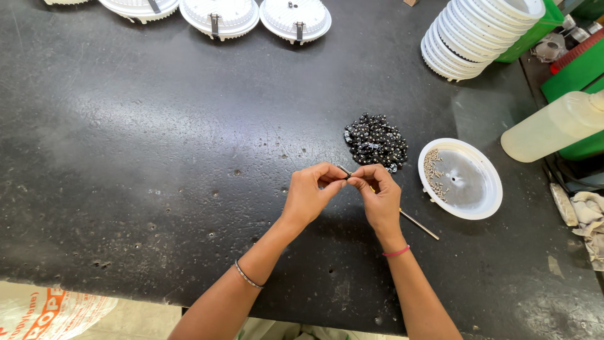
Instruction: The person sits at a workbench fitting small black plastic parts together with metal screws picked from a pile and a white tray, pressing each assembly closed by hand and occasionally using a yellow-handled pick to position pieces. Finished assemblies are placed onto white plastic lids lined up along the bench.
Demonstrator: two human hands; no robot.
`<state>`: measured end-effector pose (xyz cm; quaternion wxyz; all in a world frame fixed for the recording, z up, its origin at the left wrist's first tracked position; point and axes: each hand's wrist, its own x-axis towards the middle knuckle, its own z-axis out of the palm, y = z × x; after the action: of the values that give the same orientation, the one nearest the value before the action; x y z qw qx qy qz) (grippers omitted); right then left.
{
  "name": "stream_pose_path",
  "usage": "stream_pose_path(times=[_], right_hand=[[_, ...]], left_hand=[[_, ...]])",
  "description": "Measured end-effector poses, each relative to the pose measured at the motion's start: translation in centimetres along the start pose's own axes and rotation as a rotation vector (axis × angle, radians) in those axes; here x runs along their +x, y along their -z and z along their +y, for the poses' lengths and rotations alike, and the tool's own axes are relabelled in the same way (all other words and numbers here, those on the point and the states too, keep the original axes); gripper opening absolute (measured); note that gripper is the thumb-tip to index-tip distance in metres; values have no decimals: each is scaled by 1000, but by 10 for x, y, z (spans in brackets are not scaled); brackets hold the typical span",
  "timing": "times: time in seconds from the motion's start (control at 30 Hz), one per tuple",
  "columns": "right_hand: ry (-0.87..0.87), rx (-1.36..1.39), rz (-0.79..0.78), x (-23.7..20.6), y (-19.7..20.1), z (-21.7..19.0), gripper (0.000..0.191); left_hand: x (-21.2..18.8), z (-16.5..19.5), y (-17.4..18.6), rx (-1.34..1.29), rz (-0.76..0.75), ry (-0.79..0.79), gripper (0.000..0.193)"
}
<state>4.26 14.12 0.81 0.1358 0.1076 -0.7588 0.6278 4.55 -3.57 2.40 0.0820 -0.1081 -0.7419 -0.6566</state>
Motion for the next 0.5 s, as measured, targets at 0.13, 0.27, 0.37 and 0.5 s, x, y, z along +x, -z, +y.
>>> stream_pose_path(times=[0.13,0.27,0.37,0.5], right_hand=[[-52,101,-5,-1,0,-1,15],[-119,83,-34,-1,4,4,17],[-83,84,-56,1,8,10,15],[-87,106,-72,3,12,18,12]], left_hand=[[-1,1,0,-13,2,-32,12],[-1,0,-2,-11,4,-52,13],[-2,0,-2,-16,-3,-70,13],[-3,3,-3,-17,-20,-57,13]])
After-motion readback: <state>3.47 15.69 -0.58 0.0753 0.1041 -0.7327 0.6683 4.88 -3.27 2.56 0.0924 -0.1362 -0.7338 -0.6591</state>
